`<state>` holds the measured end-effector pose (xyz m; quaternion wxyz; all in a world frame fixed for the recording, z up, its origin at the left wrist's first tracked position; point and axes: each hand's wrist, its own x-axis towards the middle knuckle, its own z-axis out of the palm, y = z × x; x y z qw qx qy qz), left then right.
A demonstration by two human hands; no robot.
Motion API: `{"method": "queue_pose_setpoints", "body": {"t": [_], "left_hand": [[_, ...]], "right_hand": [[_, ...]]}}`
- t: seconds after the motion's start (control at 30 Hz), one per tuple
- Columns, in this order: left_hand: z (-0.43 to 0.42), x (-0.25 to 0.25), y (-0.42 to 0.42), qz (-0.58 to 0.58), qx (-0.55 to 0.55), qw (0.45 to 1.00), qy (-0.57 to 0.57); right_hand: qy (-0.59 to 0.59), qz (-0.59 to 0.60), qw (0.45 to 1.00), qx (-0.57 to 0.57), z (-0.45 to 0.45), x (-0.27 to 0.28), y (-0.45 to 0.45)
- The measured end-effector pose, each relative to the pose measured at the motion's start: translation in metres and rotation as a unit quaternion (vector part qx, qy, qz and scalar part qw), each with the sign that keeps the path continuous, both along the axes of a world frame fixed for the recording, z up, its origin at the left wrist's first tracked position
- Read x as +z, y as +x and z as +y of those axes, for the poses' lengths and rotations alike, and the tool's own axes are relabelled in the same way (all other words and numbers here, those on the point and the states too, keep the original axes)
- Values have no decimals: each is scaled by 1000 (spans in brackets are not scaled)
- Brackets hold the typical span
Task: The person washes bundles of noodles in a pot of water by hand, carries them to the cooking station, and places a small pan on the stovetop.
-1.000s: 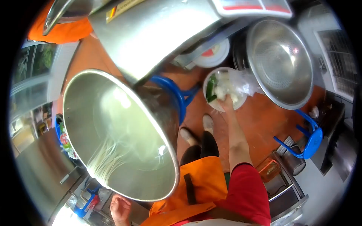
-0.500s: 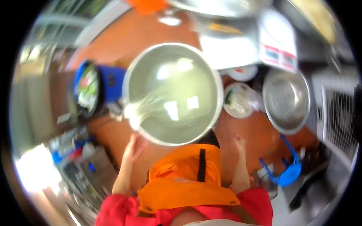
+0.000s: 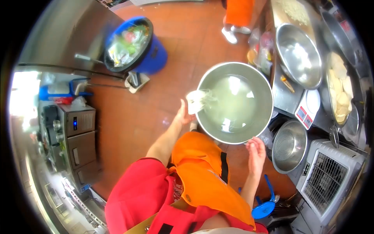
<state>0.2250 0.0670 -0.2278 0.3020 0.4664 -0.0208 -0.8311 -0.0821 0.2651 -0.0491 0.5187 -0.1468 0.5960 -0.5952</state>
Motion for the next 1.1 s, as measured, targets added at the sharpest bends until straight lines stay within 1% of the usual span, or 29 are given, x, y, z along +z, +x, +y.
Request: {"method": "queue_pose_setpoints", "body": {"t": [0.07, 0.1, 0.17, 0.23, 0.3, 0.33, 0.37, 0.43, 0.47, 0.53, 0.57, 0.67, 0.73, 0.77, 0.83, 0.87, 0.9, 0.93, 1.0, 1.03, 1.1], "left_hand": [[-13, 3, -16, 52, 53, 997, -31], [-20, -16, -13, 48, 76, 995, -32], [-34, -20, -8, 84, 66, 994, 22], [-41, -7, 0, 120, 58, 989, 56], [-41, -29, 27, 240, 20, 970, 31], [-42, -26, 37, 298, 2, 954, 17], [-42, -23, 46, 295, -23, 955, 5], [-45, 20, 54, 288, -72, 955, -18], [-46, 36, 56, 260, -85, 962, -27], [-44, 59, 62, 200, -111, 972, -44], [-43, 64, 63, 191, -126, 971, -66], [-38, 77, 72, 171, -167, 963, -126], [-39, 96, 69, 177, -210, 949, -155], [-34, 108, 66, 153, -196, 955, -163], [-33, 143, 53, 135, -202, 951, -191], [-30, 153, 45, 124, -200, 950, -204], [-29, 154, 32, 114, -215, 939, -244], [-28, 168, 15, 74, -245, 927, -276], [-24, 199, -20, -12, -296, 893, -338], [-24, 212, -37, -49, -352, 864, -357], [-22, 210, -75, -24, -397, 804, -443]], "right_hand": [[22, -17, 999, 32, -30, 14, 38], [20, -29, 998, 56, -43, 17, 57], [25, -51, 994, 97, -65, 24, 89], [28, -51, 988, 144, -83, 22, 111], [39, -48, 982, 178, -101, 22, 127], [44, -46, 979, 193, -108, 20, 133], [48, -44, 976, 207, -115, 18, 138], [46, 0, 971, 234, -126, 12, 148], [43, 22, 967, 248, -133, 10, 153], [26, 166, 937, 306, -147, 9, 163], [17, 238, 913, 331, -151, 11, 166], [-8, 296, 886, 356, -156, 20, 175], [-37, 295, 889, 348, -150, 12, 178], [-48, 298, 892, 336, -145, 8, 176], [-37, 285, 902, 321, -138, 17, 173], [-38, 277, 908, 312, -135, 17, 170], [-27, 273, 911, 308, -133, 24, 163], [-31, 274, 921, 275, -131, 22, 154], [-43, 270, 939, 211, -125, 13, 138], [24, 204, 960, 192, -120, 28, 129], [6, 112, 986, 125, -114, 23, 100]]}}
